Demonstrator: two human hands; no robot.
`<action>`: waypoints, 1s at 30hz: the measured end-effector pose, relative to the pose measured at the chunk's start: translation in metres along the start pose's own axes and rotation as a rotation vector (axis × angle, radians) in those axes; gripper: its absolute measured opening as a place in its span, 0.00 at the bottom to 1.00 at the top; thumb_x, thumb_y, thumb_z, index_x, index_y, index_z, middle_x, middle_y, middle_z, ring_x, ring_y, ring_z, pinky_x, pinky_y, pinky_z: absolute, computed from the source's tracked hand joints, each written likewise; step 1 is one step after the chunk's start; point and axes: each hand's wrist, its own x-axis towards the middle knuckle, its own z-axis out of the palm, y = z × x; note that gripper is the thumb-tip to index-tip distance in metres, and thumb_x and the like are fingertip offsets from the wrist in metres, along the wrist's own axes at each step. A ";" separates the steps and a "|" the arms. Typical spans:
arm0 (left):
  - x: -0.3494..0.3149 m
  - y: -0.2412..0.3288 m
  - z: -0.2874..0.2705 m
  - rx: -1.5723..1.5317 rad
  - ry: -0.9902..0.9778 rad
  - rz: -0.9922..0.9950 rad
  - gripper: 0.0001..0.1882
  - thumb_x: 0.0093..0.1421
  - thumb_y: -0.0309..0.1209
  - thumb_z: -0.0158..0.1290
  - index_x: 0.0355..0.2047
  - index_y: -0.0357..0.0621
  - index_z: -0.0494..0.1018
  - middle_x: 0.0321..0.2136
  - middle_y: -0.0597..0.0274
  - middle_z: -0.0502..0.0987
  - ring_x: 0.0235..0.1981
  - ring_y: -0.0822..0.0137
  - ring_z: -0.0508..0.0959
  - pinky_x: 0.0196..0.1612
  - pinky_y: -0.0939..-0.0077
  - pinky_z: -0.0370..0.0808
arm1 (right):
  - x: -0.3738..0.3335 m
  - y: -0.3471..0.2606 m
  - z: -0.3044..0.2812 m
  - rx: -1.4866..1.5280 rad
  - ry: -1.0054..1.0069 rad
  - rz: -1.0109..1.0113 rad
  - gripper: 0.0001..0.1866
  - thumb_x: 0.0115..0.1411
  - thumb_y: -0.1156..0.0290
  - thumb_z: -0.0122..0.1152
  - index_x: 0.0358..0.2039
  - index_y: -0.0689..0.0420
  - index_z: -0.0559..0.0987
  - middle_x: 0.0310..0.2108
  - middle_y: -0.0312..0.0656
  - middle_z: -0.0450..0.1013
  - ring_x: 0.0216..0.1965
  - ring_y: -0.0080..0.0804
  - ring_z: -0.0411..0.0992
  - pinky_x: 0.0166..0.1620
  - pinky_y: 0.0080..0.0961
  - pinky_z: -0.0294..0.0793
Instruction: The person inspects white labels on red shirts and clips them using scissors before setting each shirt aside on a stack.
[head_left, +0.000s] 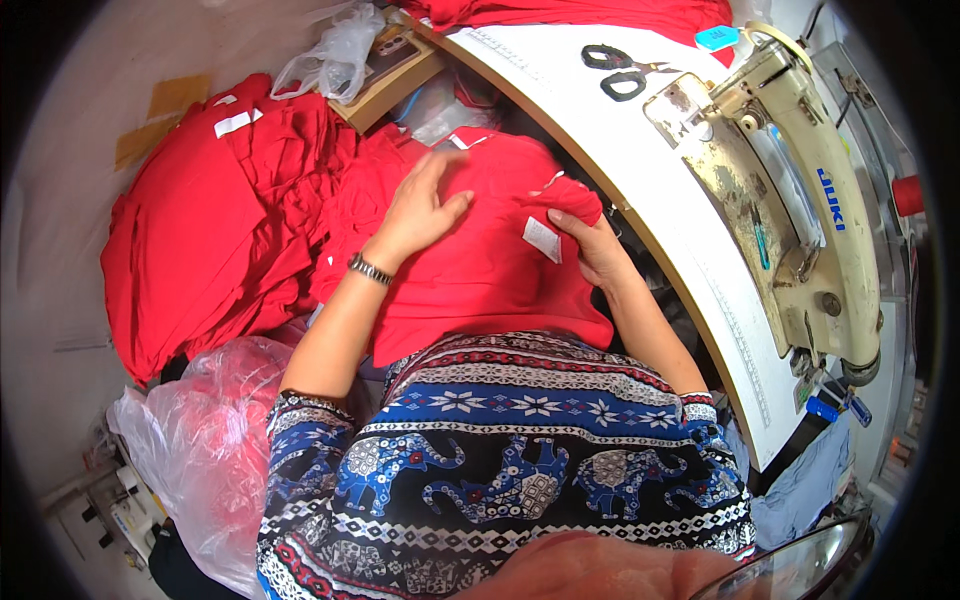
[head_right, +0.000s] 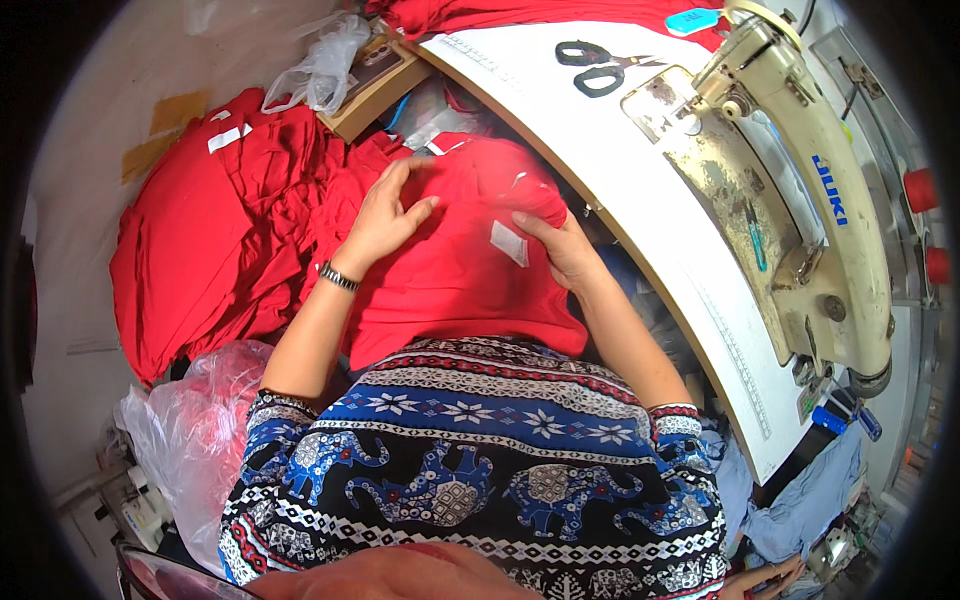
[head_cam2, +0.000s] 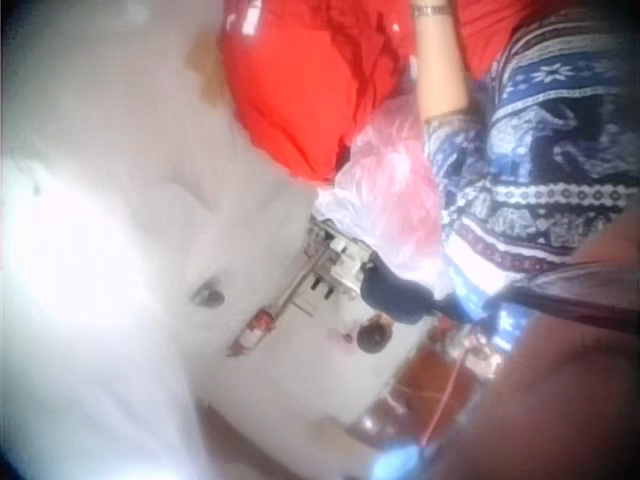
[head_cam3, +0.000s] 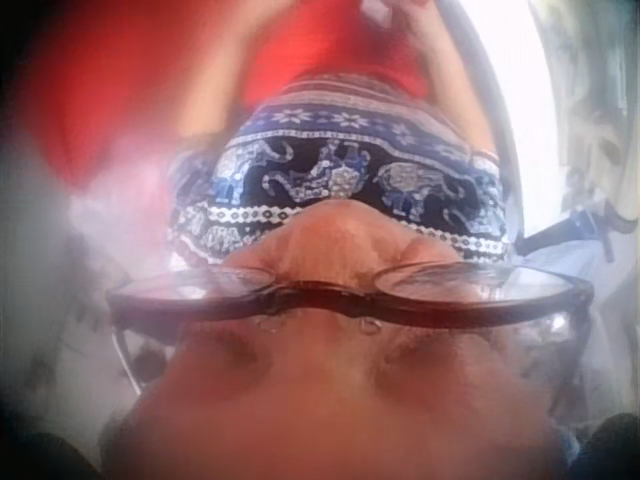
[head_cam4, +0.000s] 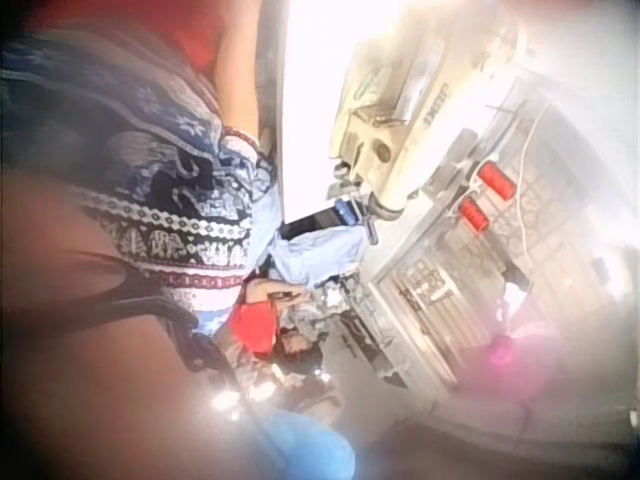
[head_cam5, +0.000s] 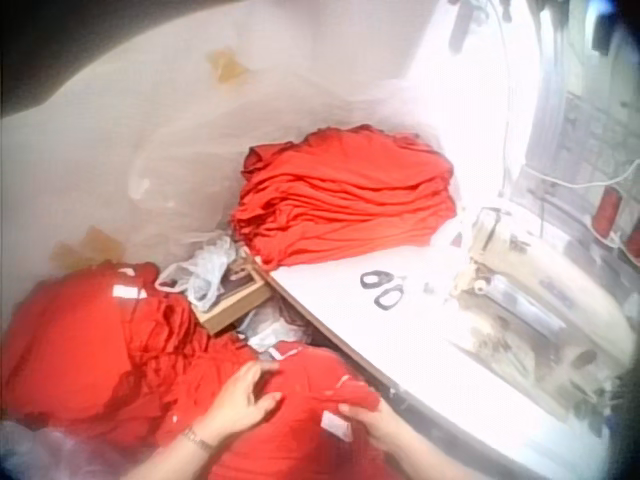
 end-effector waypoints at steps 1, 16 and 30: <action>0.009 -0.014 0.007 0.041 -0.007 0.065 0.26 0.52 0.27 0.51 0.55 0.42 0.66 0.53 0.51 0.69 0.58 0.56 0.67 0.58 0.66 0.65 | -0.002 -0.004 0.003 0.007 -0.037 -0.032 0.17 0.57 0.77 0.59 0.48 0.58 0.72 0.47 0.38 0.71 0.48 0.27 0.70 0.54 0.27 0.68; 0.025 0.002 -0.133 -0.416 -0.178 0.147 0.07 0.44 0.23 0.50 0.19 0.38 0.62 0.28 0.59 0.76 0.33 0.68 0.75 0.38 0.77 0.71 | -0.005 -0.099 0.028 -0.853 -0.137 -0.344 0.27 0.44 0.80 0.70 0.47 0.57 0.73 0.40 0.36 0.72 0.45 0.23 0.69 0.50 0.24 0.70; -0.028 0.079 -0.164 0.361 0.033 0.228 0.09 0.38 0.10 0.45 0.19 0.37 0.67 0.43 0.55 0.73 0.44 0.58 0.73 0.44 0.67 0.69 | -0.017 -0.135 0.041 -0.992 -0.210 -0.098 0.11 0.55 0.74 0.63 0.39 0.61 0.80 0.32 0.36 0.77 0.33 0.21 0.71 0.38 0.20 0.71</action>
